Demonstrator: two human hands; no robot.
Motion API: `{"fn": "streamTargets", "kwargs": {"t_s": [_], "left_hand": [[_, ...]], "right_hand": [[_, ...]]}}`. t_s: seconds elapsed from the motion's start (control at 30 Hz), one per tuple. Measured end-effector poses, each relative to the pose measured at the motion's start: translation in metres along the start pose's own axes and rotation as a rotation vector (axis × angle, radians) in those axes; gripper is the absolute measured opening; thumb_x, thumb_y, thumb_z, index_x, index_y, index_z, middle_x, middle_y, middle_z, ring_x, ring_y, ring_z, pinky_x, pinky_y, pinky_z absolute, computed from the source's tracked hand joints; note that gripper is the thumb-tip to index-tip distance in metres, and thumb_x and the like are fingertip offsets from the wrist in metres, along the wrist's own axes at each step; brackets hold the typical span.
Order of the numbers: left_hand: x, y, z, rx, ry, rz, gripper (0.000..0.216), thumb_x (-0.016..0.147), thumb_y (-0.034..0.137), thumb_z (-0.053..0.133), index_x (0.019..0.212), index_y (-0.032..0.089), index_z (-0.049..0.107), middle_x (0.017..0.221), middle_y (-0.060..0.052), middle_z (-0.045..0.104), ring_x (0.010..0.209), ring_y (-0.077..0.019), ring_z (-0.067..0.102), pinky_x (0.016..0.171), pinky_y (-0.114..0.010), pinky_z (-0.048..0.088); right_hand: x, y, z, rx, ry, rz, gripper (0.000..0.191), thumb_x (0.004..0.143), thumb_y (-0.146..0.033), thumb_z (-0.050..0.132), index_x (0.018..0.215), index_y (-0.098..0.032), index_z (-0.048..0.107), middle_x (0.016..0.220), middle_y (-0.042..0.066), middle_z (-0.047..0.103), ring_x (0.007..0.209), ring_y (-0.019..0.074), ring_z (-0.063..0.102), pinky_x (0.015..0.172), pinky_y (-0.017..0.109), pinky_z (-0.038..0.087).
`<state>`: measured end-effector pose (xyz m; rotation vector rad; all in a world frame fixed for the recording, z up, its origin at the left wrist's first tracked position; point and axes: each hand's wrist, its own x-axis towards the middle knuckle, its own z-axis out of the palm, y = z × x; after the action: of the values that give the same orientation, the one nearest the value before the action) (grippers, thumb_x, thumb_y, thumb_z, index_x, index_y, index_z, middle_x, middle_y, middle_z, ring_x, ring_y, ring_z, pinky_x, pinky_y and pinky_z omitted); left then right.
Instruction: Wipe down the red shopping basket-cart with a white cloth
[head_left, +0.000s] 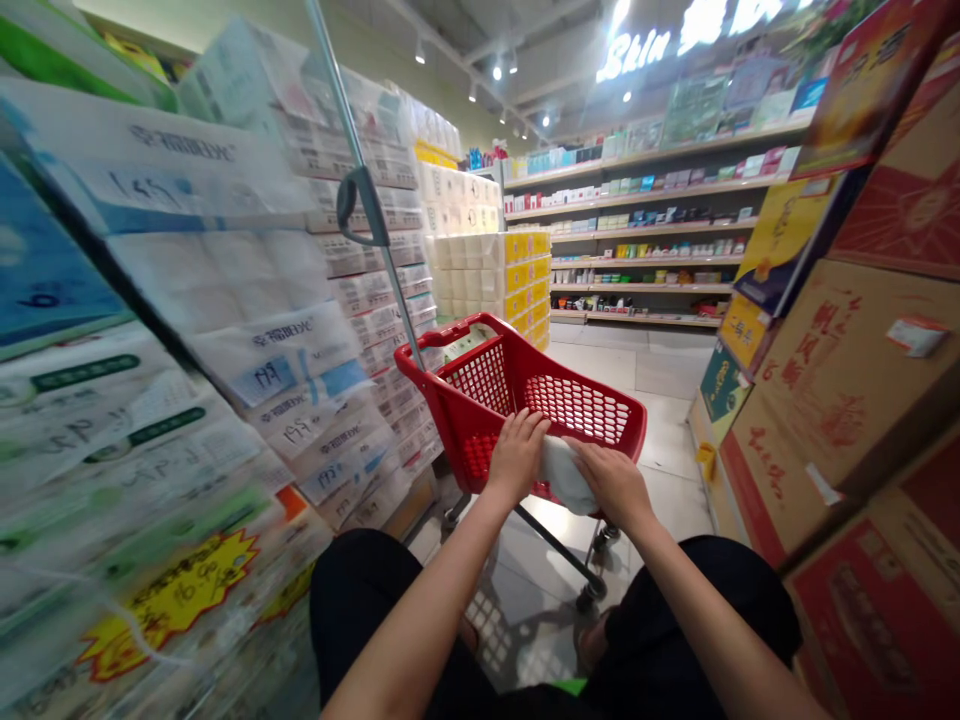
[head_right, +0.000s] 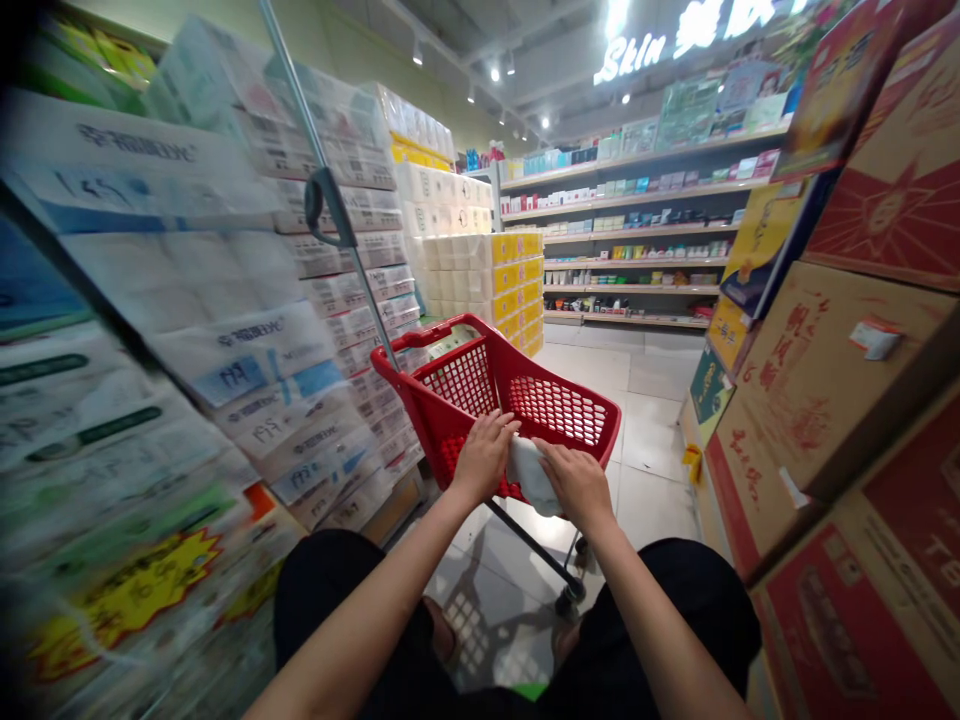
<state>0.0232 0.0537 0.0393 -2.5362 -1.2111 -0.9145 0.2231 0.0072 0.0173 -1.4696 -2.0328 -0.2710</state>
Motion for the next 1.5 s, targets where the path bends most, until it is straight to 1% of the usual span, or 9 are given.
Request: {"fn": "streamTargets", "kwargs": {"t_s": [0.17, 0.3, 0.5, 0.7, 0.87, 1.0, 1.23, 1.37, 1.5], "left_hand": [[-0.006, -0.025, 0.006, 0.113, -0.059, -0.017, 0.043, 0.093, 0.017, 0.039, 0.135, 0.026, 0.044, 0.142, -0.002, 0.046, 0.141, -0.0193, 0.028, 0.120, -0.045, 0.018], [-0.006, -0.017, 0.011, 0.107, -0.053, -0.028, 0.047, 0.089, 0.015, 0.044, 0.135, 0.024, 0.044, 0.142, -0.003, 0.046, 0.142, -0.0203, 0.025, 0.121, -0.046, 0.015], [-0.006, -0.003, 0.011, 0.064, -0.064, -0.026, 0.050, 0.085, 0.015, 0.047, 0.134, 0.020, 0.044, 0.142, -0.005, 0.046, 0.141, -0.0214, 0.026, 0.121, -0.046, 0.013], [-0.007, -0.002, 0.010, 0.080, -0.087, -0.027, 0.055, 0.083, 0.015, 0.045, 0.138, 0.017, 0.040, 0.143, -0.007, 0.045, 0.139, -0.0221, 0.029, 0.120, -0.046, 0.015], [-0.009, -0.009, 0.008, 0.125, -0.094, -0.031, 0.055, 0.082, 0.015, 0.046, 0.137, 0.015, 0.039, 0.141, -0.010, 0.045, 0.138, -0.0232, 0.031, 0.120, -0.045, 0.017], [-0.011, -0.014, 0.005, 0.091, -0.088, -0.012, 0.055, 0.081, 0.013, 0.049, 0.135, 0.017, 0.041, 0.143, -0.008, 0.043, 0.140, -0.0220, 0.028, 0.121, -0.044, 0.015], [-0.009, -0.005, 0.003, 0.011, -0.072, -0.027, 0.052, 0.079, 0.017, 0.053, 0.130, 0.019, 0.045, 0.139, -0.007, 0.047, 0.139, -0.0227, 0.030, 0.121, -0.046, 0.013], [-0.006, 0.001, 0.003, 0.005, -0.067, -0.034, 0.055, 0.080, 0.019, 0.053, 0.134, 0.018, 0.041, 0.138, -0.009, 0.048, 0.134, -0.0240, 0.037, 0.120, -0.046, 0.016], [-0.007, 0.005, 0.004, 0.023, -0.050, -0.057, 0.069, 0.077, 0.016, 0.052, 0.142, 0.013, 0.028, 0.137, -0.012, 0.048, 0.133, -0.0233, 0.038, 0.119, -0.045, 0.019]], "right_hand": [[-0.012, 0.018, -0.012, -0.115, 0.043, -0.068, 0.031, 0.100, -0.034, 0.035, 0.118, -0.027, 0.060, 0.099, 0.001, 0.070, 0.099, 0.0164, 0.060, 0.109, 0.040, 0.021], [-0.022, 0.021, -0.018, -0.183, 0.067, -0.044, 0.030, 0.099, -0.031, 0.035, 0.109, -0.023, 0.063, 0.101, 0.003, 0.069, 0.105, 0.0180, 0.057, 0.110, 0.040, 0.020], [0.007, -0.012, -0.004, -0.286, -0.055, 0.037, 0.028, 0.099, -0.030, 0.035, 0.096, -0.020, 0.061, 0.087, 0.005, 0.068, 0.084, 0.0174, 0.060, 0.078, 0.030, 0.037], [0.040, -0.046, 0.015, -0.318, -0.130, 0.029, 0.018, 0.095, -0.020, 0.041, 0.097, -0.020, 0.059, 0.089, 0.005, 0.067, 0.079, 0.0158, 0.060, 0.061, 0.028, 0.032], [0.013, -0.020, 0.003, -0.285, -0.070, -0.055, 0.023, 0.098, -0.023, 0.039, 0.110, -0.021, 0.058, 0.091, 0.003, 0.068, 0.084, 0.0144, 0.061, 0.079, 0.029, 0.036], [-0.025, 0.021, -0.019, -0.235, 0.023, -0.113, 0.027, 0.100, -0.030, 0.036, 0.109, -0.023, 0.060, 0.098, 0.002, 0.070, 0.100, 0.0152, 0.061, 0.104, 0.035, 0.025], [-0.043, 0.037, -0.027, -0.212, 0.080, -0.089, 0.028, 0.100, -0.032, 0.034, 0.105, -0.024, 0.061, 0.105, 0.001, 0.070, 0.113, 0.0158, 0.057, 0.112, 0.039, 0.019], [-0.025, 0.016, -0.016, -0.226, 0.034, -0.045, 0.027, 0.100, -0.029, 0.035, 0.107, -0.021, 0.060, 0.101, 0.005, 0.069, 0.102, 0.0164, 0.060, 0.106, 0.037, 0.027], [0.004, -0.018, -0.001, -0.280, -0.113, 0.022, 0.026, 0.096, -0.022, 0.041, 0.118, -0.020, 0.055, 0.097, 0.007, 0.068, 0.088, 0.0174, 0.062, 0.077, 0.029, 0.042]]}}
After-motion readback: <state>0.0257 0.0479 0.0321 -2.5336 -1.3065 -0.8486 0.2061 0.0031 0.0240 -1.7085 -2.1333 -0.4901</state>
